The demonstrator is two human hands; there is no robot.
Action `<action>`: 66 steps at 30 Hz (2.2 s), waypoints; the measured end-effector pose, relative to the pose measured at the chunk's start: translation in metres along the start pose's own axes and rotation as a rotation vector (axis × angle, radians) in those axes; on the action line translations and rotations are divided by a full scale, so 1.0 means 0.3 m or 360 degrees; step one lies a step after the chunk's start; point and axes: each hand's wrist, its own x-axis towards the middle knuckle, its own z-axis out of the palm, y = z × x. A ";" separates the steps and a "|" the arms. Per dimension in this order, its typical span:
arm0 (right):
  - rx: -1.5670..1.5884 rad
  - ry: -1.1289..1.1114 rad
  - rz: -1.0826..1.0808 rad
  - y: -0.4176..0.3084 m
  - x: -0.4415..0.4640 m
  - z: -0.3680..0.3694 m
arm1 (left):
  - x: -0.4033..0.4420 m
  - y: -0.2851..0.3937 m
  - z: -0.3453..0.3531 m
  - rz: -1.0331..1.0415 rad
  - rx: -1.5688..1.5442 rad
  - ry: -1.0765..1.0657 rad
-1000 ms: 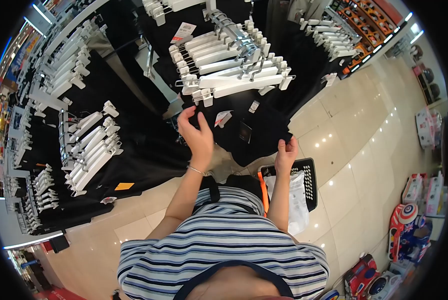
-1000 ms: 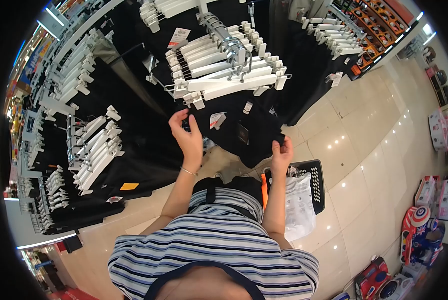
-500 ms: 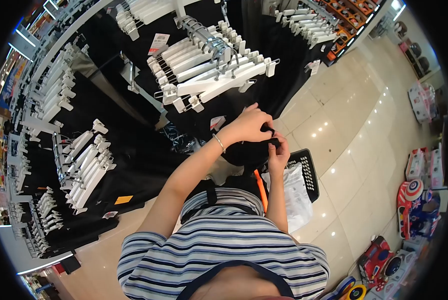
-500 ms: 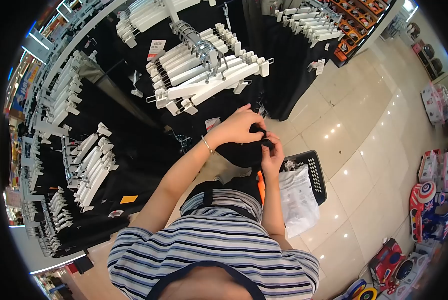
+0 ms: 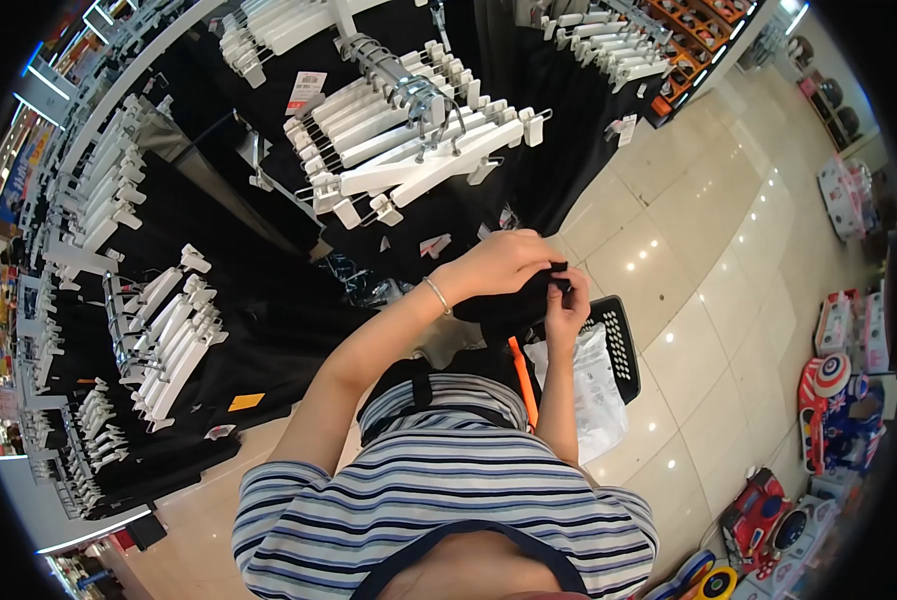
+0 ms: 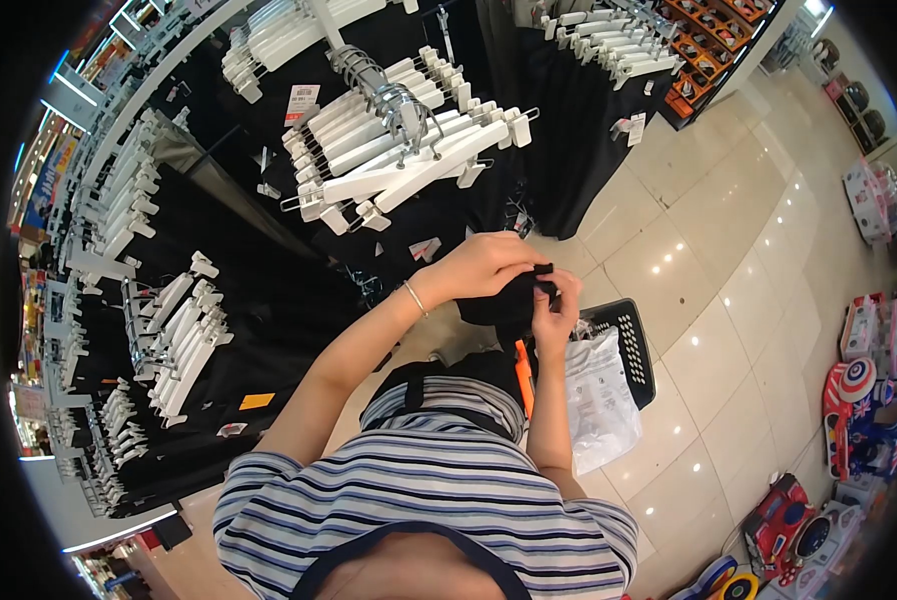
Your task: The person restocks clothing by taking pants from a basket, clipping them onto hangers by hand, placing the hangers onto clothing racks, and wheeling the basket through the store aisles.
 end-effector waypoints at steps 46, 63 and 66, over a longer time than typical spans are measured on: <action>0.0214 -0.0417 0.0219 0.106 0.485 -0.026 | 0.306 -0.123 -0.159 -0.0759 0.0411 0.0511; 0.0273 -0.0575 0.0268 0.076 0.561 -0.010 | 0.341 -0.212 -0.202 -0.0861 -0.0287 0.0440; 0.0208 -0.0585 0.0233 0.076 0.575 -0.003 | 0.345 -0.186 -0.195 -0.0909 -0.0144 0.0452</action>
